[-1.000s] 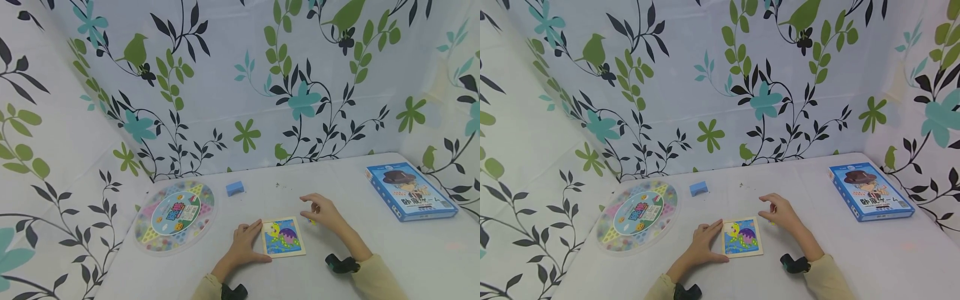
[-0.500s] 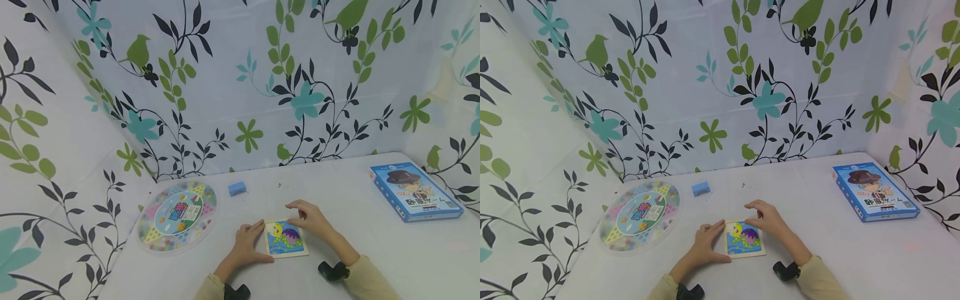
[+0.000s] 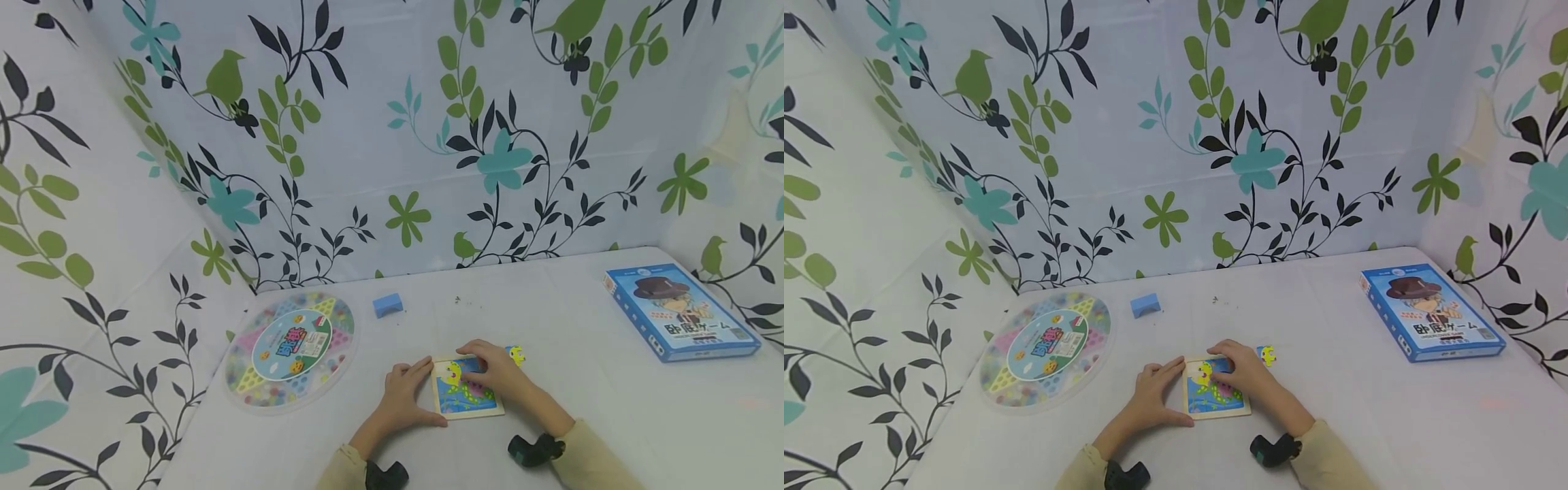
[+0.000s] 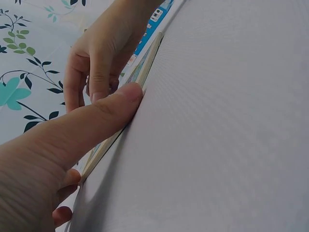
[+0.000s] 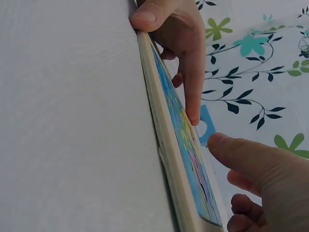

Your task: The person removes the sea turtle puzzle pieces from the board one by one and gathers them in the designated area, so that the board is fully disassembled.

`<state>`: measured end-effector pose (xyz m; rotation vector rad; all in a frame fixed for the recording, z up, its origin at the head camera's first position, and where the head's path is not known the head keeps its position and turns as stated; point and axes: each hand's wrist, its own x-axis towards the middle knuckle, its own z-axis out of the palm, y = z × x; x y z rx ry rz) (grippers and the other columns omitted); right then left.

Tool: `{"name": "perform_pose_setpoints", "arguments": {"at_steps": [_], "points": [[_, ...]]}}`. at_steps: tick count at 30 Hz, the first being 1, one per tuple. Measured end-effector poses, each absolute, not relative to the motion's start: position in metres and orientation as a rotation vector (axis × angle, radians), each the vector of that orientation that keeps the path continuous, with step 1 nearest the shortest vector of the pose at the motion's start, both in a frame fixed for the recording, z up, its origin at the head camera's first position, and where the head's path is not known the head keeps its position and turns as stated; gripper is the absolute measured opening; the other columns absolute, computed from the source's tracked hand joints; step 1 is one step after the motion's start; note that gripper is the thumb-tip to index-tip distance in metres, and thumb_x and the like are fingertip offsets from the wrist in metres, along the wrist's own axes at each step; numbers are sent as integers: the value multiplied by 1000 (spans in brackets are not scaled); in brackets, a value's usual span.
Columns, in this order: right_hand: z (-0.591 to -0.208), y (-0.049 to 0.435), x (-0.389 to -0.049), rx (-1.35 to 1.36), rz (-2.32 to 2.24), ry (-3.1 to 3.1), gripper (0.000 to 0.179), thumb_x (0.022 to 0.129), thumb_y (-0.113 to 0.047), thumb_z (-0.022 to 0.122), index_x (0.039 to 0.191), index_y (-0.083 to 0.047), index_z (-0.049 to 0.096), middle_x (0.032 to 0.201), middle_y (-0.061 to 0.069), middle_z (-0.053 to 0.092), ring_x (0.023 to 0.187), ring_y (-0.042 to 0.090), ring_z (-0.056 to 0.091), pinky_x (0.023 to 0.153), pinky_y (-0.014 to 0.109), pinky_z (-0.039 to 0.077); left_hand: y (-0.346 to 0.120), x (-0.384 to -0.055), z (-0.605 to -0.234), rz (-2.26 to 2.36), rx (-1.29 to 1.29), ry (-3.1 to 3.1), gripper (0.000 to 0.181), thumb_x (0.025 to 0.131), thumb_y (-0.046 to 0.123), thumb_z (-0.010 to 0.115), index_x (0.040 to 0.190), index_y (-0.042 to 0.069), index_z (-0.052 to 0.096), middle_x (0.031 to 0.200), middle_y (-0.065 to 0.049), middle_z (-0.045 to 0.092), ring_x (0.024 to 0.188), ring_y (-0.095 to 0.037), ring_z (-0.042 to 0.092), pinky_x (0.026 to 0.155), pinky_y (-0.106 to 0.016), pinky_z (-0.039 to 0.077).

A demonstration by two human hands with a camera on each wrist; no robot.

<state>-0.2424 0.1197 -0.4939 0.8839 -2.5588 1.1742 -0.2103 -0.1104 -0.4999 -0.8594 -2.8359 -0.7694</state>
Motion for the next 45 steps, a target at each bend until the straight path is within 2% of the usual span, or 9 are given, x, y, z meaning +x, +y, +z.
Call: {"name": "perform_pose_setpoints", "arguments": {"at_steps": [4, 12, 22, 31, 41, 45], "points": [[-495, 118, -241, 851, 1162, -2594, 42, 72, -19, 75, 109, -4, 61, 107, 4, 58, 70, 10, 45, 64, 24, 39, -110, -211, -500, -767, -850, -2857, 97, 57, 57, 74, 134, 9, 41, 140, 0, 33, 103, -19, 31, 80, -38, 26], [-495, 116, -244, 867, 1220, -2559, 38, 72, -15, 74, 105, -1, 62, 100, 4, 60, 59, 7, 39, 53, 21, 36, -115, -214, -498, -759, -857, -2863, 94, 60, 60, 71, 134, 10, 40, 141, 2, 32, 104, -19, 31, 82, -40, 24], [-500, 117, -246, 877, 1234, -2579, 35, 73, -15, 73, 104, -1, 62, 93, 3, 59, 60, 6, 39, 53, 22, 35, -116, -215, -504, -880, -933, -2658, 67, 72, 51, 66, 121, 8, 55, 128, 0, 48, 95, -17, 32, 73, -38, 24], [-498, 117, -247, 882, 1282, -2614, 33, 73, -12, 73, 103, -3, 61, 89, -1, 56, 60, 6, 38, 53, 22, 36, -116, -216, -506, -976, -940, -2635, 56, 68, 42, 74, 114, 14, 60, 119, 5, 55, 88, -13, 32, 72, -35, 25], [-493, 116, -246, 913, 1292, -2689, 33, 75, -11, 71, 106, -4, 60, 95, 1, 58, 61, 7, 39, 54, 23, 36, -115, -214, -504, -1013, -959, -2658, 54, 66, 38, 76, 113, 16, 61, 118, 7, 56, 84, -10, 32, 73, -32, 26], [-488, 116, -246, 946, 1291, -2716, 31, 76, -7, 69, 106, -4, 60, 100, 2, 58, 74, 13, 49, 64, 26, 41, -114, -215, -504, -1062, -993, -2636, 50, 68, 36, 76, 112, 17, 62, 116, 8, 57, 83, -8, 33, 74, -32, 26]]}}
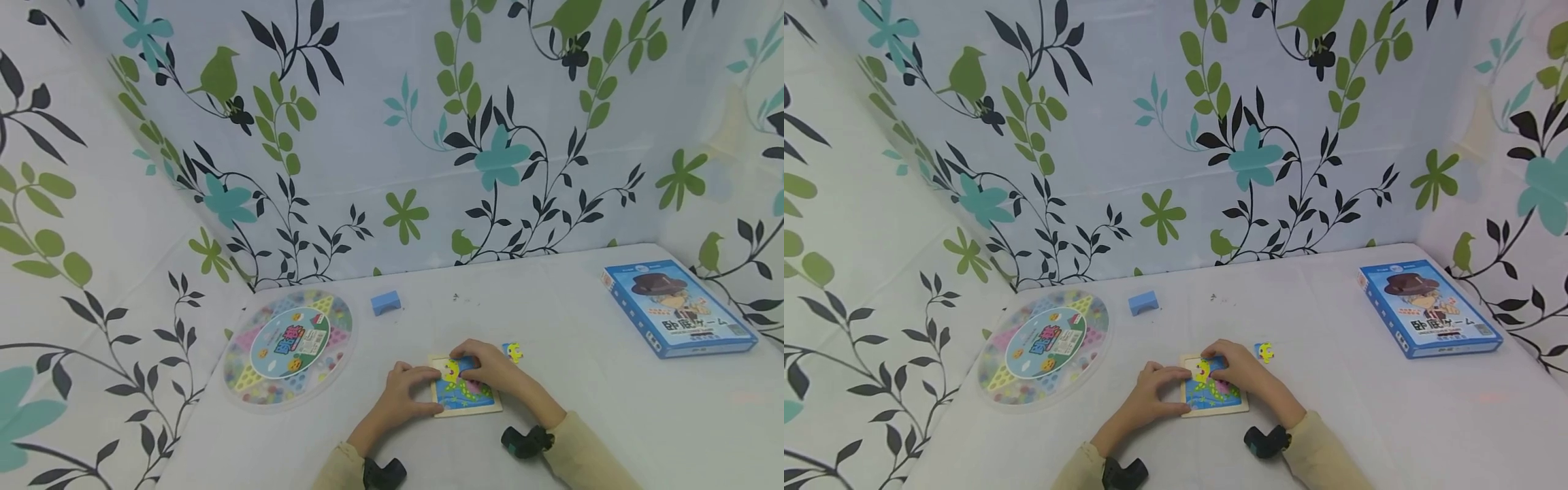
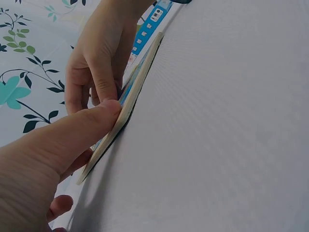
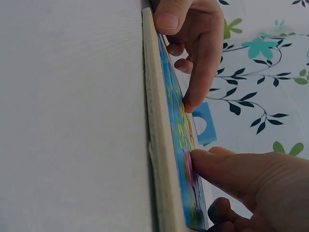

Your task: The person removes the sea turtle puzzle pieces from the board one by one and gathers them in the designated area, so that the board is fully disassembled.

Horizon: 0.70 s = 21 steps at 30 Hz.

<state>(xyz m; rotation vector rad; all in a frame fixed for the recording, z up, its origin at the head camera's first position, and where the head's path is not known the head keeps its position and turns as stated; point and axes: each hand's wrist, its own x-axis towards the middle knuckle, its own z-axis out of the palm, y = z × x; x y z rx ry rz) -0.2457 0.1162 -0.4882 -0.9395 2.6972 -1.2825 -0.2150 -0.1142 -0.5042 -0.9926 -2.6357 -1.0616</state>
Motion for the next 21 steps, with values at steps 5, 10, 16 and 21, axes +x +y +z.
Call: {"name": "perform_pose_setpoints", "arguments": {"at_steps": [5, 10, 16, 21], "points": [[-485, 114, -245, -952, -1192, 2677, 34, 79, -3, 65, 111, -6, 58, 110, 4, 57, 101, 21, 51, 82, 37, 41, -113, -215, -504, -1081, -974, -2657, 50, 68, 37, 75, 112, 17, 62, 115, 9, 57, 82, -7, 33, 74, -30, 27], [-485, 114, -244, -967, -1141, 2677, 36, 80, -3, 63, 115, -7, 57, 115, 6, 56, 107, 25, 49, 86, 43, 38, -113, -214, -503, -1103, -949, -2681, 50, 67, 37, 76, 111, 17, 63, 114, 8, 58, 80, -6, 33, 72, -28, 27], [-483, 111, -244, -979, -1136, 2650, 35, 81, 0, 61, 115, -7, 57, 116, 6, 55, 109, 25, 47, 89, 43, 36, -114, -213, -502, -1130, -910, -2708, 51, 67, 38, 76, 112, 18, 62, 114, 8, 58, 79, -7, 32, 72, -28, 27], [-480, 109, -245, -986, -1084, 2628, 36, 81, 3, 58, 116, -8, 56, 118, 6, 53, 110, 24, 46, 90, 41, 35, -114, -214, -501, -1150, -913, -2701, 51, 67, 37, 76, 112, 18, 62, 114, 8, 58, 79, -7, 33, 71, -28, 28]]}}
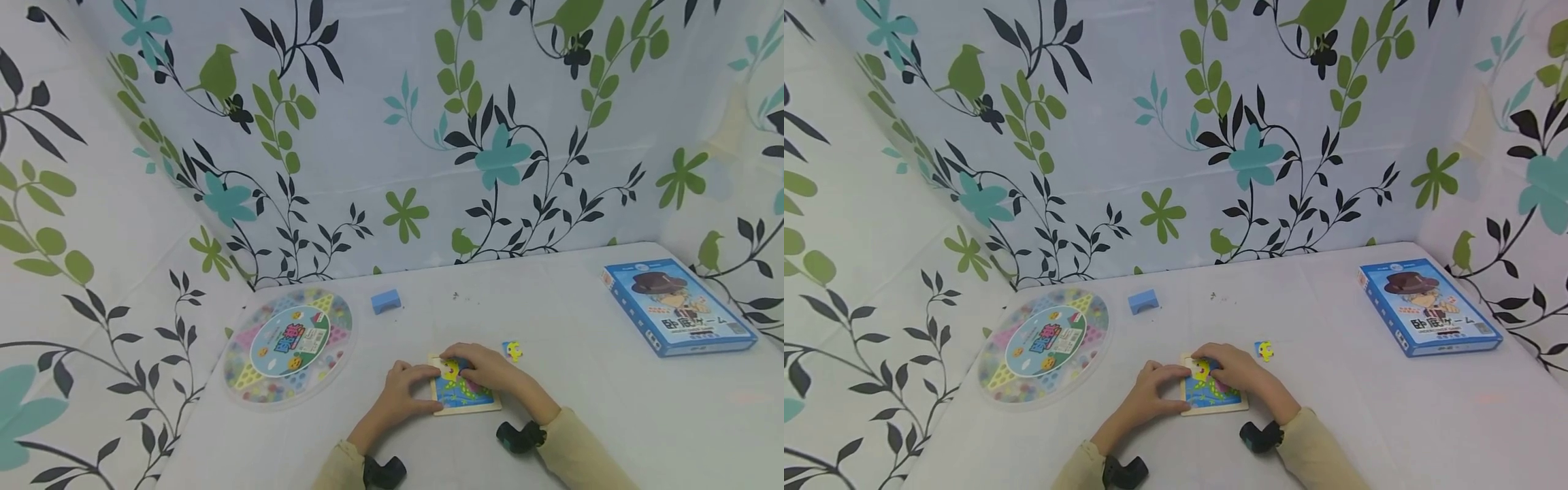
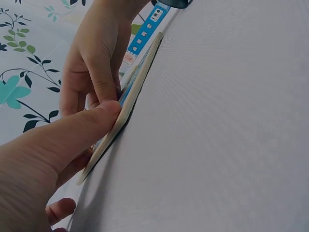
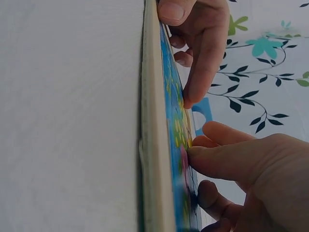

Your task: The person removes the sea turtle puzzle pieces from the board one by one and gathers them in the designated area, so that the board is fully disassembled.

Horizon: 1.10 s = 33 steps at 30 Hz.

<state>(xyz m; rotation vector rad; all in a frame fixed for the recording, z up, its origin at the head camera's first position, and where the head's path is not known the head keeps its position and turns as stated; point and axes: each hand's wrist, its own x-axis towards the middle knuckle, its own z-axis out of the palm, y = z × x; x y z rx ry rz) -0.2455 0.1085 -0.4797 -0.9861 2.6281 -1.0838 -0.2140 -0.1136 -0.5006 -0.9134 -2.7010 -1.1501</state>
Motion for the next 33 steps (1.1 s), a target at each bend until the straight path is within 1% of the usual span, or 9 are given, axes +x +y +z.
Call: {"name": "perform_pose_setpoints", "arguments": {"at_steps": [5, 11, 13, 17, 19, 24, 27, 29, 33], "points": [[-478, 110, -246, -997, -1092, 2622, 33, 81, 5, 56, 110, -10, 60, 112, 4, 57, 101, 22, 50, 86, 41, 38, -112, -216, -501, -1149, -921, -2691, 50, 66, 37, 76, 111, 17, 63, 113, 9, 58, 78, -7, 32, 70, -27, 27], [-476, 111, -247, -1069, -1123, 2605, 30, 81, 6, 56, 108, -7, 61, 111, 6, 58, 100, 24, 50, 85, 41, 39, -112, -216, -500, -1140, -902, -2717, 51, 67, 38, 76, 111, 19, 63, 113, 9, 58, 79, -7, 33, 70, -27, 27], [-477, 110, -247, -1068, -1131, 2604, 30, 81, 6, 56, 108, -6, 60, 112, 6, 57, 99, 24, 49, 84, 41, 38, -112, -217, -500, -1141, -903, -2714, 50, 67, 38, 76, 111, 19, 62, 114, 9, 58, 79, -7, 33, 70, -28, 27], [-478, 109, -246, -988, -1156, 2610, 32, 82, 3, 57, 111, -9, 60, 111, 3, 57, 90, 19, 42, 77, 38, 37, -113, -216, -501, -1133, -919, -2694, 51, 67, 37, 76, 111, 17, 62, 113, 7, 58, 79, -8, 32, 70, -29, 27], [-478, 109, -246, -966, -1176, 2608, 32, 82, 3, 57, 111, -10, 60, 110, 2, 57, 87, 18, 39, 76, 38, 36, -113, -216, -502, -1128, -927, -2687, 51, 67, 37, 76, 111, 17, 62, 113, 7, 59, 78, -8, 32, 69, -28, 27], [-478, 108, -246, -974, -1201, 2605, 32, 81, 3, 57, 111, -7, 60, 110, 3, 57, 87, 19, 38, 76, 37, 35, -113, -217, -504, -1117, -942, -2688, 50, 67, 37, 76, 111, 18, 62, 114, 8, 58, 78, -7, 31, 68, -27, 27], [-477, 107, -244, -994, -1151, 2631, 33, 82, 2, 57, 115, -4, 57, 109, 6, 56, 89, 20, 40, 78, 38, 36, -113, -218, -504, -1030, -1015, -2671, 48, 70, 37, 74, 112, 17, 63, 115, 7, 57, 79, -6, 32, 69, -27, 27], [-477, 107, -243, -971, -1101, 2664, 35, 82, -1, 58, 117, -1, 55, 104, 8, 54, 89, 19, 42, 78, 38, 38, -113, -218, -503, -942, -1084, -2658, 45, 73, 36, 71, 112, 17, 63, 117, 6, 55, 82, -7, 33, 69, -28, 27], [-479, 108, -242, -860, -1030, 2736, 38, 81, -7, 61, 117, 1, 54, 96, 2, 45, 86, 15, 44, 76, 35, 41, -112, -216, -501, -816, -1178, -2661, 39, 78, 36, 65, 113, 18, 64, 120, 3, 50, 88, -11, 35, 71, -30, 27]]}}
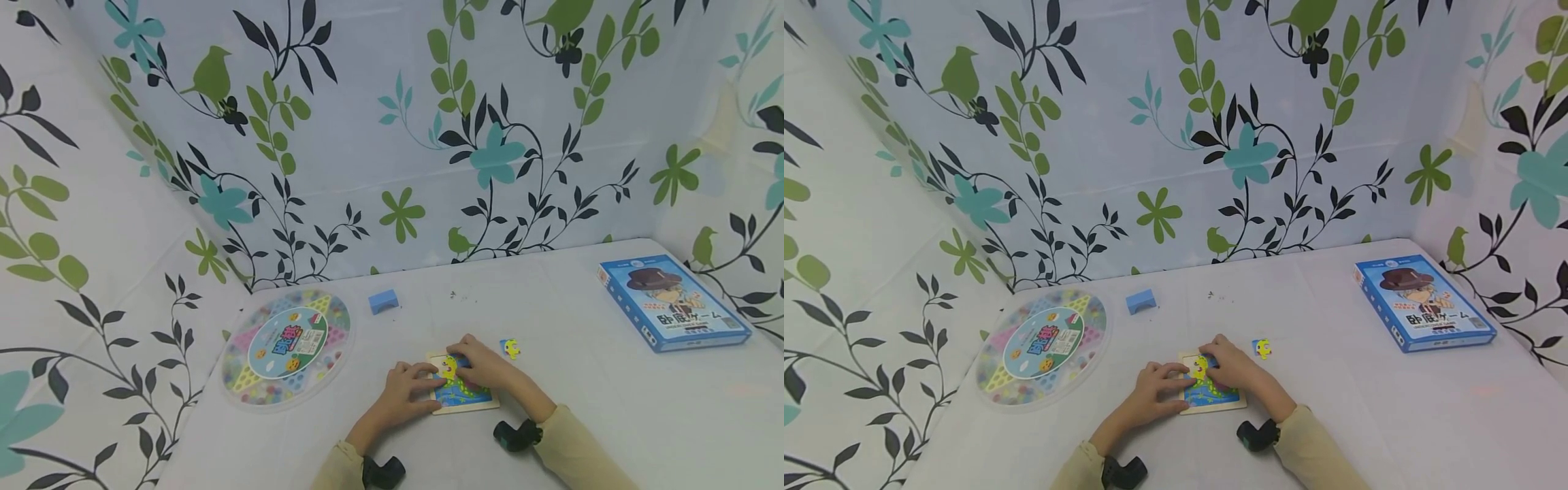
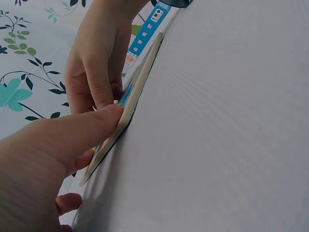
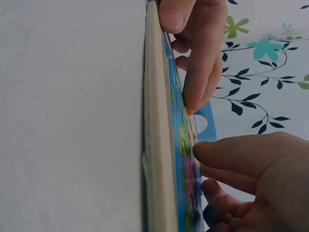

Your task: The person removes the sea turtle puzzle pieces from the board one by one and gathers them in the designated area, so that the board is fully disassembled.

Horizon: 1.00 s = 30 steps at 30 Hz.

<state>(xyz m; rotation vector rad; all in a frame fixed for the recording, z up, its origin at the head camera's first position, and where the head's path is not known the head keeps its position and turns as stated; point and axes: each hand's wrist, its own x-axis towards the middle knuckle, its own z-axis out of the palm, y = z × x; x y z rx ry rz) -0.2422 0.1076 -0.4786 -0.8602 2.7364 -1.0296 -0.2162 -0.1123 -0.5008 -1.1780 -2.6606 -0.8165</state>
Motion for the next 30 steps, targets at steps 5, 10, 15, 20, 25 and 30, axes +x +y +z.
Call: {"name": "perform_pose_setpoints", "arguments": {"at_steps": [5, 10, 15, 20, 25, 30], "points": [[-480, 111, -244, -805, -1063, 2758, 35, 77, -10, 67, 111, -3, 60, 92, 1, 44, 82, 14, 44, 73, 34, 41, -112, -214, -500, -813, -1177, -2690, 37, 80, 35, 63, 113, 19, 63, 121, 3, 48, 89, -14, 35, 72, -31, 26], [-480, 114, -248, -779, -1100, 2735, 32, 76, -11, 69, 106, -7, 61, 90, 1, 43, 81, 15, 44, 73, 35, 41, -112, -216, -502, -813, -1181, -2679, 37, 80, 36, 63, 113, 19, 64, 121, 3, 48, 89, -13, 35, 72, -31, 26], [-481, 114, -250, -765, -1180, 2707, 31, 74, -10, 71, 104, -8, 60, 92, 2, 44, 79, 16, 43, 68, 32, 40, -113, -217, -503, -787, -1175, -2683, 37, 81, 38, 62, 113, 20, 64, 121, 4, 48, 90, -13, 35, 72, -31, 27], [-483, 114, -250, -772, -1250, 2693, 31, 73, -9, 72, 103, -8, 61, 93, 2, 48, 78, 16, 45, 67, 31, 40, -112, -216, -501, -793, -1156, -2714, 38, 80, 38, 62, 114, 21, 63, 121, 5, 48, 90, -13, 35, 73, -32, 27], [-482, 113, -250, -766, -1284, 2681, 31, 72, -6, 72, 102, -5, 63, 93, 2, 49, 80, 17, 46, 69, 31, 41, -112, -216, -501, -801, -1150, -2726, 38, 80, 38, 63, 114, 21, 63, 121, 6, 48, 90, -12, 35, 74, -32, 27], [-481, 112, -249, -725, -1304, 2680, 32, 72, -5, 72, 103, -4, 63, 93, 2, 50, 73, 16, 42, 63, 27, 39, -112, -217, -502, -794, -1146, -2731, 38, 80, 38, 62, 114, 21, 63, 121, 6, 48, 91, -12, 35, 74, -31, 27]]}}
